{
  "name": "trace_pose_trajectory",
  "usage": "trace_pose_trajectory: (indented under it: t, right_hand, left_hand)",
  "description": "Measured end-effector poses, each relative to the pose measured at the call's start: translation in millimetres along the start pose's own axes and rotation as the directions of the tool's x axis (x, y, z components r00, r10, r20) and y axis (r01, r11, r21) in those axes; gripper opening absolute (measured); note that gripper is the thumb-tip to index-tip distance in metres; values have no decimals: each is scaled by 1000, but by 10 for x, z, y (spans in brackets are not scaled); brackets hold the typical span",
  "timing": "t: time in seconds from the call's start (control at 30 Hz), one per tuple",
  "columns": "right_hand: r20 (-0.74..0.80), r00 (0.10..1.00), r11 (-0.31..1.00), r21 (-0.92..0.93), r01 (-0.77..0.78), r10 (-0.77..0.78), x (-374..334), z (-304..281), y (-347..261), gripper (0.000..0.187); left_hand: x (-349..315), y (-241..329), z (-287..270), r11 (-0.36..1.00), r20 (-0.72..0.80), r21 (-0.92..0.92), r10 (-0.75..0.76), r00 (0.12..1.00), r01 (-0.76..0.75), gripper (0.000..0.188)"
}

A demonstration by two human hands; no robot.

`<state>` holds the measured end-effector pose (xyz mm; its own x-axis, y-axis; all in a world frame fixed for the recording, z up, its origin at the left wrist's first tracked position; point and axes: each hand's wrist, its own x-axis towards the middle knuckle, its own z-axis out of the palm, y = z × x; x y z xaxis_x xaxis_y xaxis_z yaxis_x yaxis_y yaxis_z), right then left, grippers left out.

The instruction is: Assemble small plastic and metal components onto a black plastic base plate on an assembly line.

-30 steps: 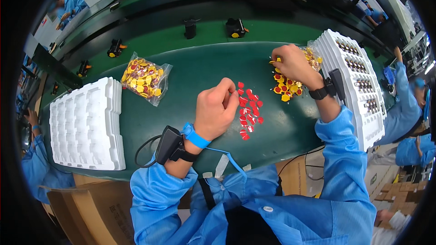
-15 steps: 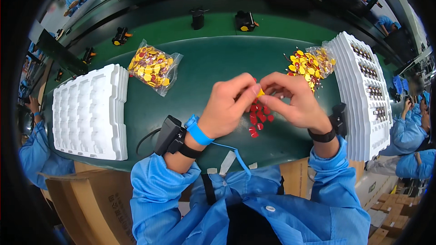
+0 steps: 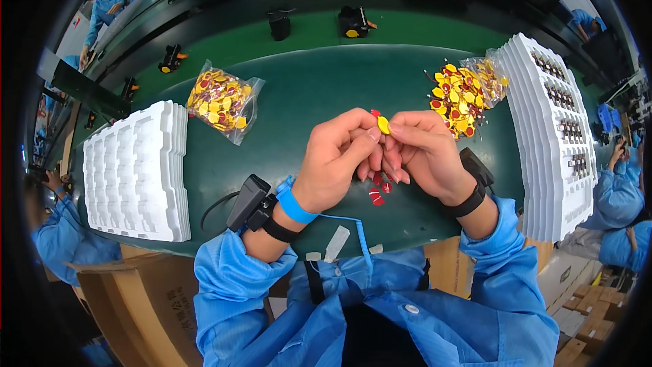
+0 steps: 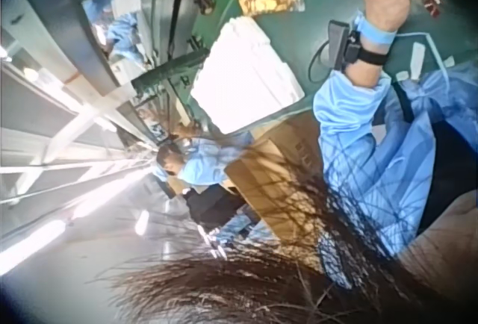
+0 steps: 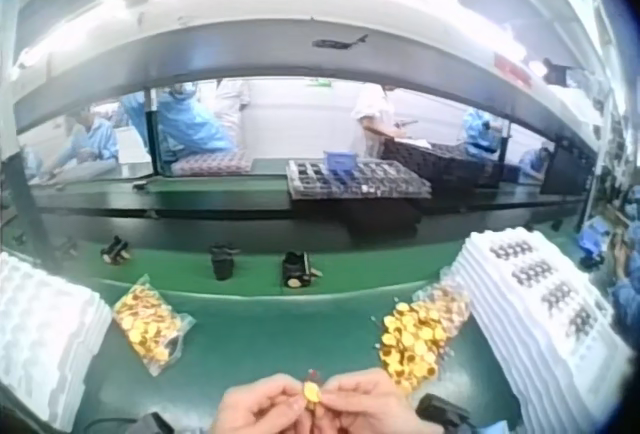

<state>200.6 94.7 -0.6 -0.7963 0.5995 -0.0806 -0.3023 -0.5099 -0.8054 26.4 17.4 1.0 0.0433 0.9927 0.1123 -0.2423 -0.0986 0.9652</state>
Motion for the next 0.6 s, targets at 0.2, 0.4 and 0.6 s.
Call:
trace_pose_trajectory:
  t: [0.2, 0.4, 0.6]
  right_hand:
    - [104, 995, 991, 134, -19, 5, 13, -38, -19, 26]
    - [-208, 914, 926, 72, 370, -349, -1, -299, -313, 28]
    - [-246, 899, 922, 45, 385, -363, 1, -331, -293, 22]
  left_hand:
    - [-23, 29, -13, 984, -32, 177, 40, 999, -33, 12]
    - [197, -1, -115, 531, 112, 813, 259, 960, -238, 9]
    - [777, 55, 200, -168, 438, 867, -191, 878, -469, 17]
